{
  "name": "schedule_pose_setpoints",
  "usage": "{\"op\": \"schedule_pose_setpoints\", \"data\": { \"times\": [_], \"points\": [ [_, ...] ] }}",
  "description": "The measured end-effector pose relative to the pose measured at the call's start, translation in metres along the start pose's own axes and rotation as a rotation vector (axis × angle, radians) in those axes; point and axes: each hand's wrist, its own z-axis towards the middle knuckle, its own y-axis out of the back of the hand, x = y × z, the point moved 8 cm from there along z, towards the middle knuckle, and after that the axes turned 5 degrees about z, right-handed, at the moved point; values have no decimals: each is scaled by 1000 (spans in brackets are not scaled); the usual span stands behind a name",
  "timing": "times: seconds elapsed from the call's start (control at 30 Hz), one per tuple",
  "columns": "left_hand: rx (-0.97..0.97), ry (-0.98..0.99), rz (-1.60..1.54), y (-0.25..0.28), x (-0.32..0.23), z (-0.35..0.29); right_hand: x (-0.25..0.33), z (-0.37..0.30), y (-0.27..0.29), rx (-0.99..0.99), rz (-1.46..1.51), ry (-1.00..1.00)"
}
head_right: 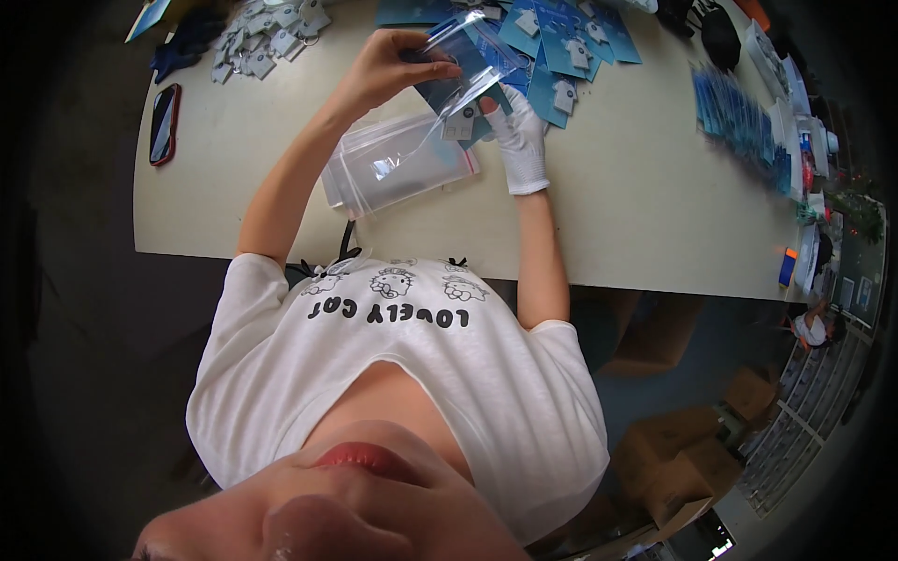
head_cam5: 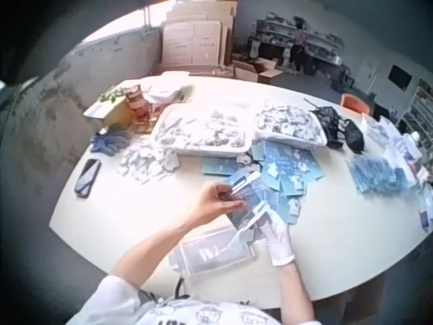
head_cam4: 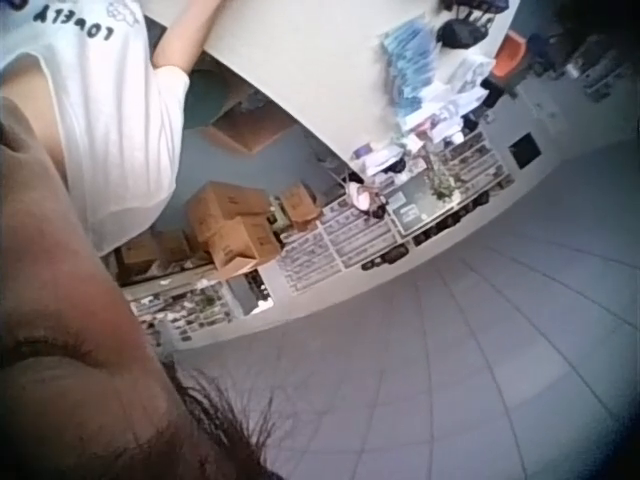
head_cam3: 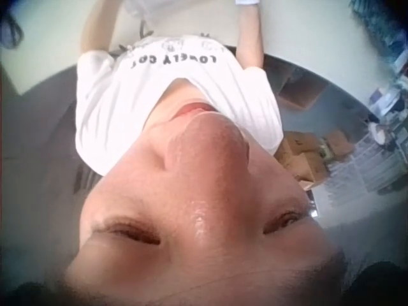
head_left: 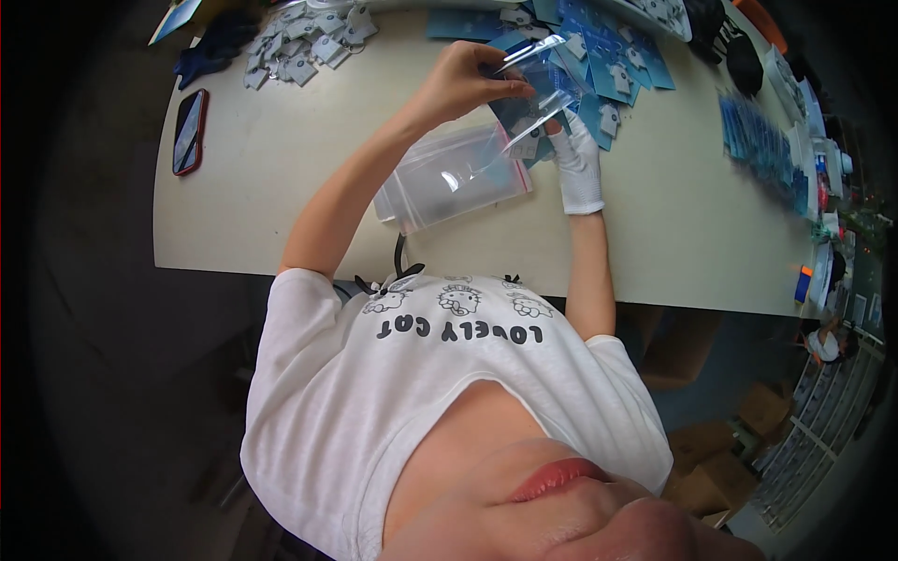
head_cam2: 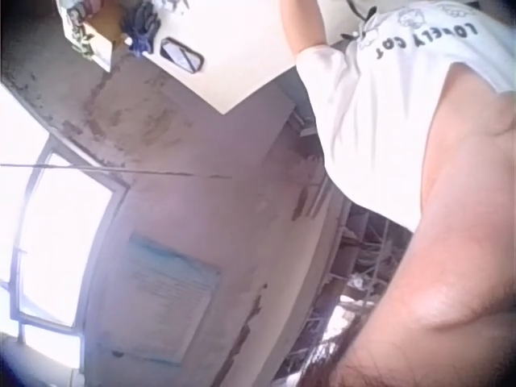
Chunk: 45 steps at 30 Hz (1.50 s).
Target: The person packages keychains and packaging cards into plastic zip-lock bags by hand, taking them from boxes and sealing them inside the bags.
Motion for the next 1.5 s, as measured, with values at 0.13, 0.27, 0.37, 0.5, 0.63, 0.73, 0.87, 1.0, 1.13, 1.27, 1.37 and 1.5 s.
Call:
{"op": "schedule_pose_setpoints", "data": {
  "times": [0.13, 0.27, 0.37, 0.5, 0.63, 0.73, 0.87, 1.0, 1.13, 1.27, 1.37, 1.5],
  "points": [
    [-101, -26, -52, 14, -16, -9, 1, -28, -25, -28, 567, -157],
    [-72, 30, 23, 11, -17, -14, -3, -36, -36, -93, 549, -71],
    [22, 56, -211, 3, -4, -21, -21, -32, -20, -224, 761, -69],
    [95, 157, -218, 10, 12, -35, 29, -29, 56, -547, 341, 290],
    [199, 297, -257, 4, 23, -48, 49, -15, 40, -306, 191, 204],
    [197, 335, -256, 1, 25, -51, 54, -15, 32, -185, 92, 208],
    [241, 326, -261, -2, 28, -54, 73, -16, 29, -129, -151, 179],
    [206, 360, -113, -12, 35, -57, 81, -14, 21, 39, -332, 98],
    [243, 229, 16, -20, 24, -51, 70, -17, -21, 189, -341, 159],
    [207, 160, 140, -12, 23, -55, 59, -21, -15, 26, -126, 115],
    [247, 180, 87, -15, 26, -60, 43, -26, -6, -9, -300, 93],
    [361, 254, 99, -27, 35, -62, 64, -40, -29, 200, -653, 471]
  ]
}}
